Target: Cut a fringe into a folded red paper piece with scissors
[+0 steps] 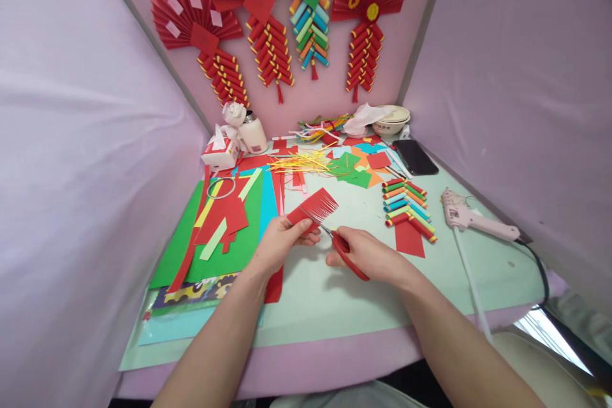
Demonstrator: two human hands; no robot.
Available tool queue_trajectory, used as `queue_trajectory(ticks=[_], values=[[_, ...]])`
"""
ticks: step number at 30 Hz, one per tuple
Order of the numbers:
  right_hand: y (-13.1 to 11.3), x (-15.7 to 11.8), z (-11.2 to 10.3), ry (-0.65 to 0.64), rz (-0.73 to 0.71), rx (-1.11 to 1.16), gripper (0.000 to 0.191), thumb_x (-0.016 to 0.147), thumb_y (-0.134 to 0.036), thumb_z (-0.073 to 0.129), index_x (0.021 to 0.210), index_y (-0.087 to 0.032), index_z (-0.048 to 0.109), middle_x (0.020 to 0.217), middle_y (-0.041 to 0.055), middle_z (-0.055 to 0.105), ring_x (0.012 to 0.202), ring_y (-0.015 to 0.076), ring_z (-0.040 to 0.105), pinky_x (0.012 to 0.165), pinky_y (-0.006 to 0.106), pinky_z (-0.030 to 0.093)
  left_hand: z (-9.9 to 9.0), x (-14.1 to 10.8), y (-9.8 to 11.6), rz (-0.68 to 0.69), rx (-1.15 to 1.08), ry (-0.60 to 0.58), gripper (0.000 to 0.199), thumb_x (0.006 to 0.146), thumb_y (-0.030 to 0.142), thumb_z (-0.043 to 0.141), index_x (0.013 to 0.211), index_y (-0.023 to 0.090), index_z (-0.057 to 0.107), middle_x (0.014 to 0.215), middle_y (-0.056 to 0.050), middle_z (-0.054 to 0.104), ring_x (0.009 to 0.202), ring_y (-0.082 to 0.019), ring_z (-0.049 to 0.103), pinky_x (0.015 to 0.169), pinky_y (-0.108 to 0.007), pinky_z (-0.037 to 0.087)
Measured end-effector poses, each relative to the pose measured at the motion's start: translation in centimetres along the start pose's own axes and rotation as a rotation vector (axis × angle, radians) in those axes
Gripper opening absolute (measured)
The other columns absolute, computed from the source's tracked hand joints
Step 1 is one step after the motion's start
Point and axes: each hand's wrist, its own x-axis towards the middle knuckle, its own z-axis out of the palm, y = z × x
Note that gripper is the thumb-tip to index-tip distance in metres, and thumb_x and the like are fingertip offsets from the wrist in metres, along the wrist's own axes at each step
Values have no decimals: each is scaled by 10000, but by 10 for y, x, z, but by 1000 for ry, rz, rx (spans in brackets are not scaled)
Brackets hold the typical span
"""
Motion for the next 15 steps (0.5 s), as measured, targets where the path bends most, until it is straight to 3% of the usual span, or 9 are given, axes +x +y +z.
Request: queue_trajectory(ticks=[15], values=[[11,3,5,19,-39,32,250,779,-421,503,697,-190,453,738,12,643,652,137,537,535,213,338,-2,0,0,-8,-39,-16,279,733,375,646,823,112,678,733,-77,694,633,-140,637,631,-249,523]])
